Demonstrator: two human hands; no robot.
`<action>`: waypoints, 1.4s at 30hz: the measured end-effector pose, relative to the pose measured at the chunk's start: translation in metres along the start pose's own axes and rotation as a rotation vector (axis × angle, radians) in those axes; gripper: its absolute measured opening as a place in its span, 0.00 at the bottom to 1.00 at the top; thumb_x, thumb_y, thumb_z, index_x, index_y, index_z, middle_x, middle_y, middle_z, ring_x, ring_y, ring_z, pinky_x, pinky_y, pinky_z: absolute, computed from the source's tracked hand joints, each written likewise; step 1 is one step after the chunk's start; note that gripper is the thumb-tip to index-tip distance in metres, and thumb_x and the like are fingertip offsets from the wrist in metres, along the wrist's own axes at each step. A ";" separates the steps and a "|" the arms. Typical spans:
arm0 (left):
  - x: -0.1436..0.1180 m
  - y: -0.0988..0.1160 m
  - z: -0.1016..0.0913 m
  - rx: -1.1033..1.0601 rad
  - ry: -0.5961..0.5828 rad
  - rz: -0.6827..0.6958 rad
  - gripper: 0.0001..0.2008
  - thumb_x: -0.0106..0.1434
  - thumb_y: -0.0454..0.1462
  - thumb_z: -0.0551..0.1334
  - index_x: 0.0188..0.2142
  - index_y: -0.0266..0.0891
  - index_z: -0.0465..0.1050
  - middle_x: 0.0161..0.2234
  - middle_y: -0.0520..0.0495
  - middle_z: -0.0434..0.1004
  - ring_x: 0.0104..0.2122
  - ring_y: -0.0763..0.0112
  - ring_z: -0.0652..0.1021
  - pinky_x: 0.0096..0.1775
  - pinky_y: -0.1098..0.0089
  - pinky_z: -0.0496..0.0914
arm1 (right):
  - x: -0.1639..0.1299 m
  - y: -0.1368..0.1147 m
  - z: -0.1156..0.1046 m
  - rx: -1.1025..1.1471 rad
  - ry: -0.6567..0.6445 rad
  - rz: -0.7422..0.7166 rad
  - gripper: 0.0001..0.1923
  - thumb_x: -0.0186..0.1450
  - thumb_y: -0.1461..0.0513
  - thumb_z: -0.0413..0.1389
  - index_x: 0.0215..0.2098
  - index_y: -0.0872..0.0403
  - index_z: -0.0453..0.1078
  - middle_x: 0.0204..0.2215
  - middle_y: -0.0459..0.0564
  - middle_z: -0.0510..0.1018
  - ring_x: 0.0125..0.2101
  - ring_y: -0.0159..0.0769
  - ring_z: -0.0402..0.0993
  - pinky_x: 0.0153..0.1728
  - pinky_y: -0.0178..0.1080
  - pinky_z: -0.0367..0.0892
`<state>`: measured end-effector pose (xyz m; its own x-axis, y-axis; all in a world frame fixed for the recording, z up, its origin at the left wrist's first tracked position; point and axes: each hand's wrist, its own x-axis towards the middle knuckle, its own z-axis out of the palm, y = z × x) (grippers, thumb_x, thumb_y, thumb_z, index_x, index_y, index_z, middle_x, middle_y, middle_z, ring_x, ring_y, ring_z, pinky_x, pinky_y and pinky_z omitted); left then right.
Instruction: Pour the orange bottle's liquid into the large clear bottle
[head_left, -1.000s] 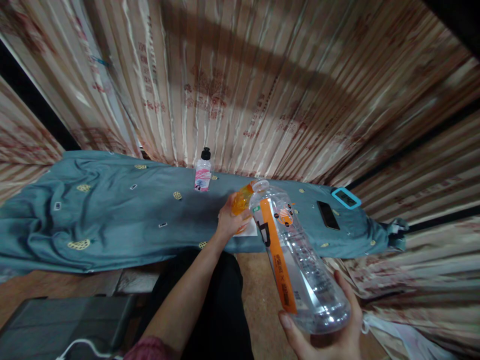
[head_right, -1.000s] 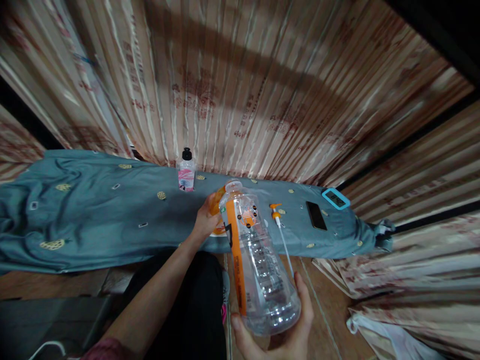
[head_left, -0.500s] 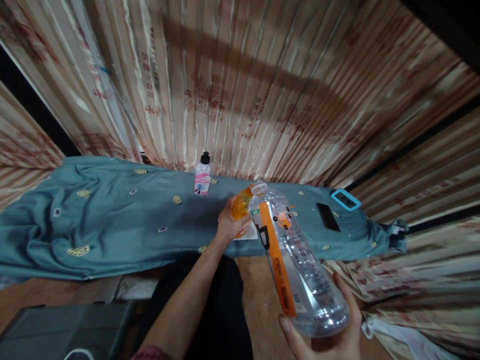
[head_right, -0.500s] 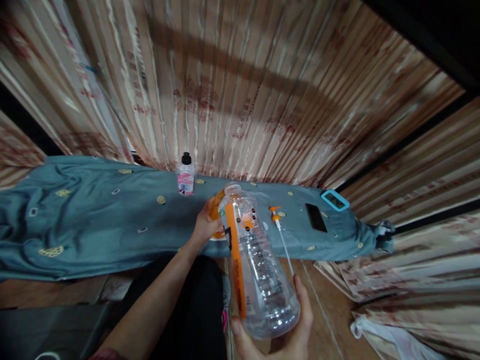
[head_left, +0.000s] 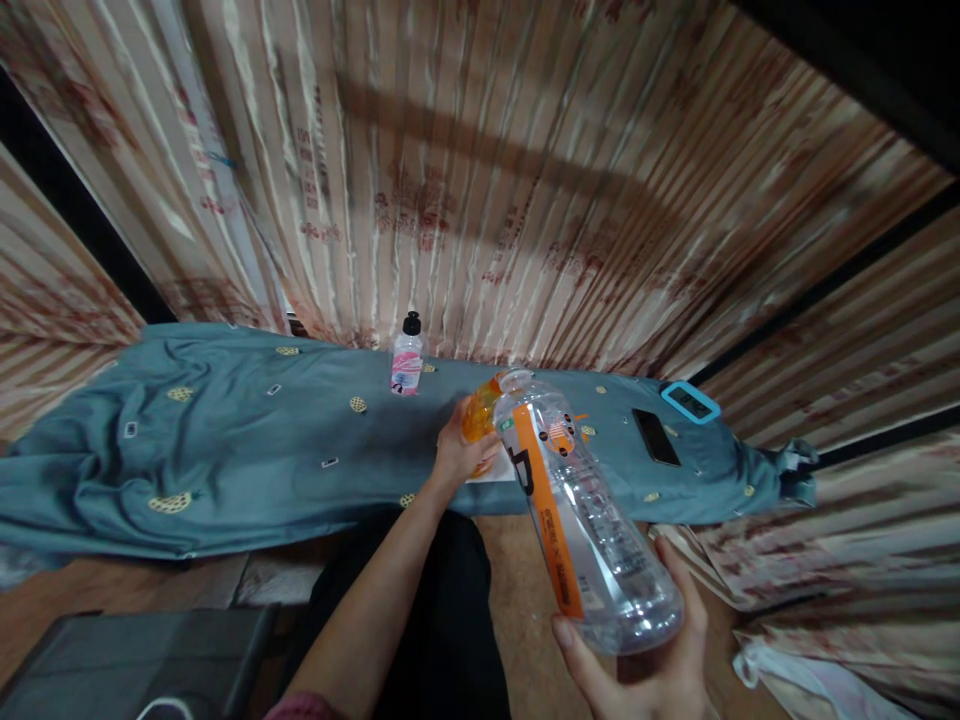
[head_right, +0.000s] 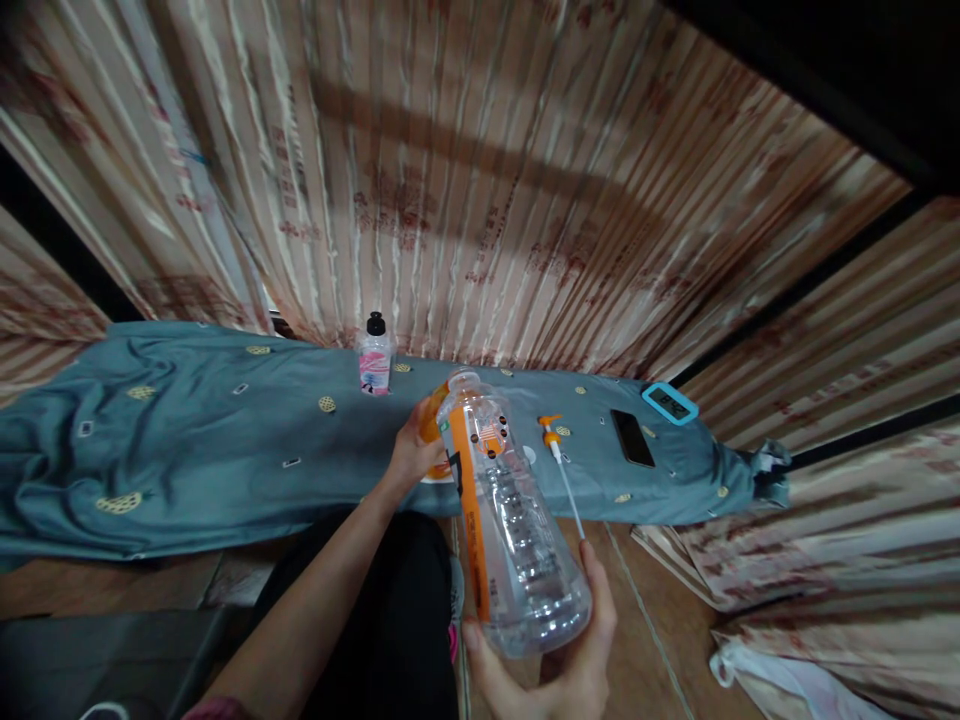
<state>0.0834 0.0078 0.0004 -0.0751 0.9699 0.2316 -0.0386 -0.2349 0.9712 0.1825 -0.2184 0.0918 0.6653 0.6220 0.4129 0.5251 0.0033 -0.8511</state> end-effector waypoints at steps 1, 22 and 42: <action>0.000 -0.001 0.000 -0.022 -0.005 0.008 0.29 0.48 0.34 0.73 0.51 0.43 0.72 0.45 0.48 0.82 0.44 0.62 0.81 0.51 0.62 0.75 | 0.000 0.000 -0.001 0.013 -0.012 0.017 0.60 0.48 0.41 0.68 0.68 0.60 0.54 0.65 0.68 0.63 0.67 0.60 0.57 0.67 0.65 0.48; 0.002 0.005 -0.002 0.027 -0.044 -0.009 0.30 0.48 0.31 0.72 0.51 0.40 0.70 0.43 0.46 0.82 0.42 0.60 0.82 0.50 0.59 0.75 | 0.002 0.004 -0.007 0.127 -0.103 0.133 0.58 0.48 0.47 0.70 0.69 0.53 0.51 0.65 0.62 0.62 0.61 0.51 0.65 0.56 0.51 0.68; 0.000 0.005 -0.004 -0.076 -0.091 -0.026 0.29 0.48 0.38 0.72 0.50 0.40 0.68 0.46 0.45 0.82 0.45 0.61 0.82 0.52 0.59 0.75 | 0.005 0.006 -0.005 -0.042 -0.018 -0.023 0.59 0.49 0.39 0.67 0.67 0.61 0.56 0.62 0.68 0.66 0.65 0.62 0.59 0.66 0.68 0.48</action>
<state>0.0793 0.0065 0.0054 0.0171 0.9766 0.2142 -0.1152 -0.2109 0.9707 0.1918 -0.2192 0.0905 0.6433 0.6364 0.4256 0.5621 -0.0150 -0.8270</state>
